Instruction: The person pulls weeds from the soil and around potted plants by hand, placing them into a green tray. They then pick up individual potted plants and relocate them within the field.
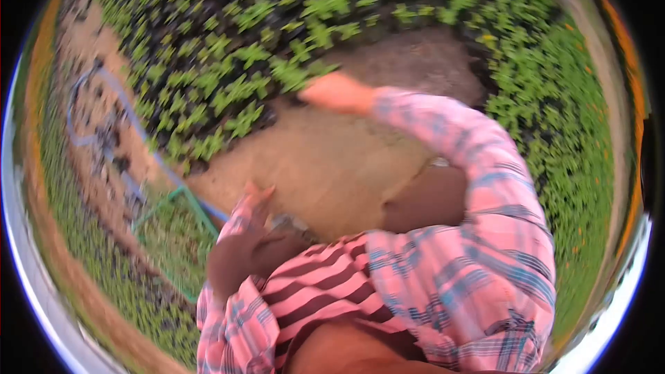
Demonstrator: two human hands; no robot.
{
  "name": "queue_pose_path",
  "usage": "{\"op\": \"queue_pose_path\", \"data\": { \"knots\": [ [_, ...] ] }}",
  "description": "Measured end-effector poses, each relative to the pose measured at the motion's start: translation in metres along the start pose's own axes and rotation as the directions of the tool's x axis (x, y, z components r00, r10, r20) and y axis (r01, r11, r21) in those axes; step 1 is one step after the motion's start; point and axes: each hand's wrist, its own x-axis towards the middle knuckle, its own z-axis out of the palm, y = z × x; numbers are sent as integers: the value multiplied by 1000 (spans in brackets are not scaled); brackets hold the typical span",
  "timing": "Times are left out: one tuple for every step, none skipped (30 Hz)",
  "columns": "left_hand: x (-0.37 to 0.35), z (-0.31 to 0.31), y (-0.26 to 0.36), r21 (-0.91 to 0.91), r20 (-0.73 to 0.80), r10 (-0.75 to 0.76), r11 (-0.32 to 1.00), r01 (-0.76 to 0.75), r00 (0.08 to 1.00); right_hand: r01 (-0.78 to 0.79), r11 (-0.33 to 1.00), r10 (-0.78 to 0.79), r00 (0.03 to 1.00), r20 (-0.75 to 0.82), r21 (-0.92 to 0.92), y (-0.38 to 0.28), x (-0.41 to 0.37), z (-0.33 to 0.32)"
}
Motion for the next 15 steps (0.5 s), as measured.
{"op": "queue_pose_path", "data": {
  "knots": [
    [1,0,0,2,22,45,999,-45,999,109,994,-112,989,-101,-33,5,6,26],
    [2,1,-1,2,41,85,996,-85,996,32,996,-27,998,64,-83,-1,8,28],
    [4,2,-3,4,49,111,994,-111,993,43,998,-42,999,9,-54,-2,2,34],
    [2,2,-3,7,51,118,993,-119,992,72,997,-73,996,-52,-17,-2,-1,33],
    [2,2,-5,8,51,109,994,-109,993,54,998,-56,996,-63,-30,6,-7,29],
    [0,1,-6,9,50,90,996,-90,995,-134,990,139,983,-116,52,10,-18,20],
    [-2,0,-7,10,52,67,998,-68,996,-309,940,330,932,-150,147,14,-33,13],
    [-3,-1,-7,18,53,74,997,-75,996,-420,879,471,841,-266,225,30,-53,-1],
    [-5,-2,-5,36,56,63,997,-65,996,-483,834,552,715,-429,266,58,-75,-4],
    [-6,-3,-2,53,56,54,997,-57,997,-557,779,603,539,-588,288,86,-101,-12],
    [-6,-7,2,61,52,64,996,-67,997,-646,720,604,402,-688,254,117,-131,-17],
    [-5,-13,4,74,122,35,996,-45,992,-745,625,630,302,-715,235,142,-160,-29],
    [-4,-19,5,90,189,4,996,-22,982,-816,519,695,228,-682,256,168,-187,-39],
    [5,-19,-4,102,182,7,994,-26,983,-844,445,738,155,-657,300,185,-208,-48],
    [21,-14,-22,-149,276,61,989,-20,959,-879,374,716,72,-694,295,198,-222,-54]
  ]
}}
